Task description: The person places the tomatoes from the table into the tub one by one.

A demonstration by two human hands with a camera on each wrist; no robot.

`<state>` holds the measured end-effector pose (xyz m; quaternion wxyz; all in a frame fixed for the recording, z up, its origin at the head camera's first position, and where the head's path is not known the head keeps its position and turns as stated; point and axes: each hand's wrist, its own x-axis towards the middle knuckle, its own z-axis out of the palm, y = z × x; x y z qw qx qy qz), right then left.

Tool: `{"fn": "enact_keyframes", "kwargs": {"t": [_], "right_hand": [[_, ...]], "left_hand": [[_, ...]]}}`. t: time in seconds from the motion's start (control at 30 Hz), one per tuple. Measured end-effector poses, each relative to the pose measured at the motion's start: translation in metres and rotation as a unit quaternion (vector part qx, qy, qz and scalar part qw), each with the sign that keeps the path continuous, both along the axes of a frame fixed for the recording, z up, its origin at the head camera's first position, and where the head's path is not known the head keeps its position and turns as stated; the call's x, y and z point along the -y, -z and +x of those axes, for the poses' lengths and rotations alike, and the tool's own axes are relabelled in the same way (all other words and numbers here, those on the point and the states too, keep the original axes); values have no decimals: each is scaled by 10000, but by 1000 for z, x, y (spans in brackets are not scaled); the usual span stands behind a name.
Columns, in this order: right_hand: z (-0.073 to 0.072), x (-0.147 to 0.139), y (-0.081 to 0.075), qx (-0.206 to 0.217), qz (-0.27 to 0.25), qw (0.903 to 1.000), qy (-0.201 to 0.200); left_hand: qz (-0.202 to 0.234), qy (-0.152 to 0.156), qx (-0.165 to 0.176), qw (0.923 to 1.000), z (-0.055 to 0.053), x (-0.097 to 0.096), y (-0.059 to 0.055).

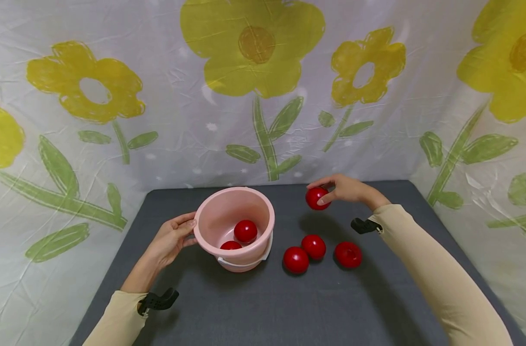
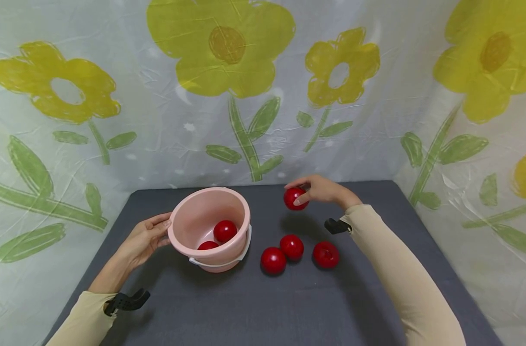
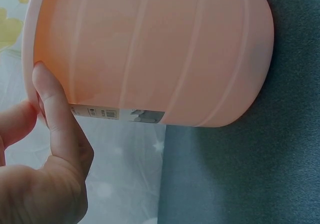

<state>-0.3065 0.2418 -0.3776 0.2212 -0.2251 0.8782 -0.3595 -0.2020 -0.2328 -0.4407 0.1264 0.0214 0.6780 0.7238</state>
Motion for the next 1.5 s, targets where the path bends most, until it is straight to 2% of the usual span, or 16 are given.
{"fn": "enact_keyframes", "kwargs": {"t": [0.43, 0.7, 0.93, 1.3, 1.5], "right_hand": [[-8, 38, -30, -466, -195, 9982, -321], [-12, 68, -48, -577, -310, 9964, -545], [-11, 96, -61, -580, -292, 9962, -584], [-13, 137, -64, -694, -607, 9899, -1080], [-11, 156, -58, -477, -849, 9855, -1391]], "left_hand": [[-23, -32, 59, 10000, 0, 0, 0], [70, -12, 44, 10000, -1, 0, 1], [76, 6, 42, 10000, -1, 0, 2], [120, 48, 19, 9999, 0, 0, 0], [194, 61, 2, 9998, 0, 0, 1]]}}
